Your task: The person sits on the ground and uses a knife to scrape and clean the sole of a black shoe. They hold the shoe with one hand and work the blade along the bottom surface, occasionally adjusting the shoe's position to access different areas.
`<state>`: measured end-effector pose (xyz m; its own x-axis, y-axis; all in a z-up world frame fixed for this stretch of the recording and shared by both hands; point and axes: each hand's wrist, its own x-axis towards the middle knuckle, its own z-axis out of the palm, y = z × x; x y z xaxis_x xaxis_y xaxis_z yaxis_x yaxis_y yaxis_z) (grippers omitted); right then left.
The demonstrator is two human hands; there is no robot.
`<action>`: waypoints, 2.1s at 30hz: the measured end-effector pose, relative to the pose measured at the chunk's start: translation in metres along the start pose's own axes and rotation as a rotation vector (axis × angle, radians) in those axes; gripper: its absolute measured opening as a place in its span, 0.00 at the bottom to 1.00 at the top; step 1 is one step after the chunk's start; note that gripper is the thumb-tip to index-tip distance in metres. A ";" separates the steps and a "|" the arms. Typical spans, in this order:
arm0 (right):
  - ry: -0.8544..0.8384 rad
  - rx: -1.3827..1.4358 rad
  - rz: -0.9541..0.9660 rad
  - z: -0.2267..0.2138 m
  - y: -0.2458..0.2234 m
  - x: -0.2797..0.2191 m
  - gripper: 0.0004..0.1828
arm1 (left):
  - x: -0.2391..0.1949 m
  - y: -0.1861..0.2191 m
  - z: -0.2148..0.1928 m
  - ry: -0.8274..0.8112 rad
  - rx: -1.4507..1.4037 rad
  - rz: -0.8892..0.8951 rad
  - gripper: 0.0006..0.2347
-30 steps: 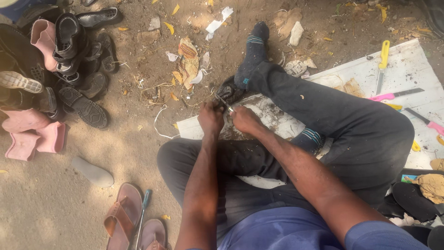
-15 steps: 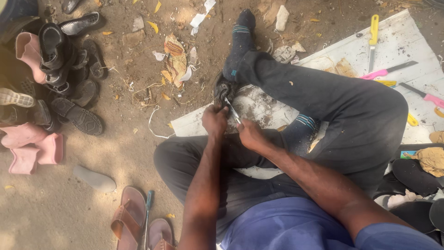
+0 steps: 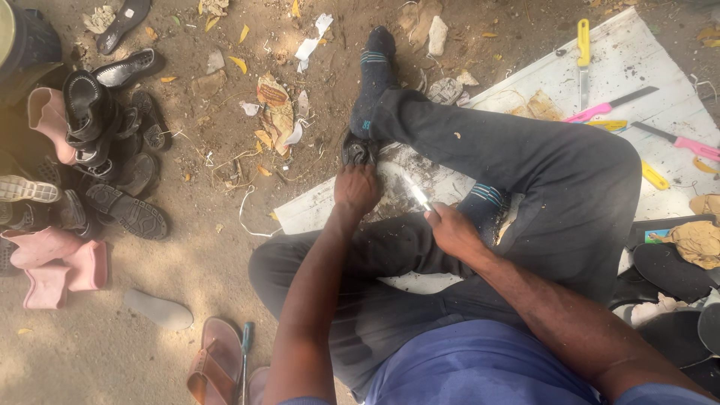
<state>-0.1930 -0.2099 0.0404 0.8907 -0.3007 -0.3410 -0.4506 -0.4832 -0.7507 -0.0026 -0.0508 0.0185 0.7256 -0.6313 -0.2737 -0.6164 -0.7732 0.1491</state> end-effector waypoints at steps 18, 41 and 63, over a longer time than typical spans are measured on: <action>-0.044 -0.172 -0.070 0.018 -0.033 0.035 0.17 | -0.005 0.010 0.044 0.404 -1.891 -0.302 0.04; -0.143 -0.108 0.063 0.034 -0.056 0.002 0.14 | 0.000 0.014 0.049 0.419 -2.161 -0.244 0.05; 0.038 -0.080 -0.140 0.036 -0.030 -0.015 0.21 | 0.028 0.009 0.067 0.274 -2.458 -0.034 0.01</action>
<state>-0.1910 -0.1612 0.0479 0.9428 -0.2561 -0.2131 -0.3268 -0.5859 -0.7415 -0.0089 -0.0713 -0.0517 0.8496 -0.4611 -0.2561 0.5227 0.6712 0.5256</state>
